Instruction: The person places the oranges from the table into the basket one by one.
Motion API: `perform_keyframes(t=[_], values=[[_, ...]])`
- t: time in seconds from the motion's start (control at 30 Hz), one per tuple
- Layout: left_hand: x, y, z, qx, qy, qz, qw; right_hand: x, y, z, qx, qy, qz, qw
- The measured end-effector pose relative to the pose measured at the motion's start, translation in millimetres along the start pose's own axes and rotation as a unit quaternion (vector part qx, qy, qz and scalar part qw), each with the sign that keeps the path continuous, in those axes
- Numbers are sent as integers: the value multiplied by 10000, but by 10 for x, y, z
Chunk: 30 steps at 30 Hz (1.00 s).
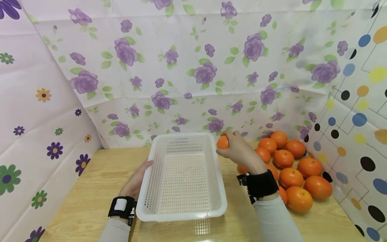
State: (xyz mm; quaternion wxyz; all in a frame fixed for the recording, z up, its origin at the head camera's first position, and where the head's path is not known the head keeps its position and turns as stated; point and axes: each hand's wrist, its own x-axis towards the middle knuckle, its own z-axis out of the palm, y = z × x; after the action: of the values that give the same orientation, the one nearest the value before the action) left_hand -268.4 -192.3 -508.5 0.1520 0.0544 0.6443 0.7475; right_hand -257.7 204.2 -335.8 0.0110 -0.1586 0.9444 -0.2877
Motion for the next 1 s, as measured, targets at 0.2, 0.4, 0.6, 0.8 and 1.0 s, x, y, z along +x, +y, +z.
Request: perform_keyframes(t=[0.2, 0.4, 0.6, 0.8, 1.0], values=[[-10, -20, -15, 8, 22, 2, 10000, 136, -170, -17, 149, -176, -119, 9997], [-13, -43, -37, 171, 82, -14, 9998, 310, -351, 16, 255, -224, -479, 9983], [1, -51, -31, 175, -13, 29, 9998, 419, -458, 79, 306, -297, -525, 9977], [-2, -43, -30, 185, 20, 68, 9998, 571, -546, 203, 418, -392, -600, 9966], [-1, -35, -33, 227, 151, -10, 9996, 764, -602, 392, 611, -419, -637, 9952]])
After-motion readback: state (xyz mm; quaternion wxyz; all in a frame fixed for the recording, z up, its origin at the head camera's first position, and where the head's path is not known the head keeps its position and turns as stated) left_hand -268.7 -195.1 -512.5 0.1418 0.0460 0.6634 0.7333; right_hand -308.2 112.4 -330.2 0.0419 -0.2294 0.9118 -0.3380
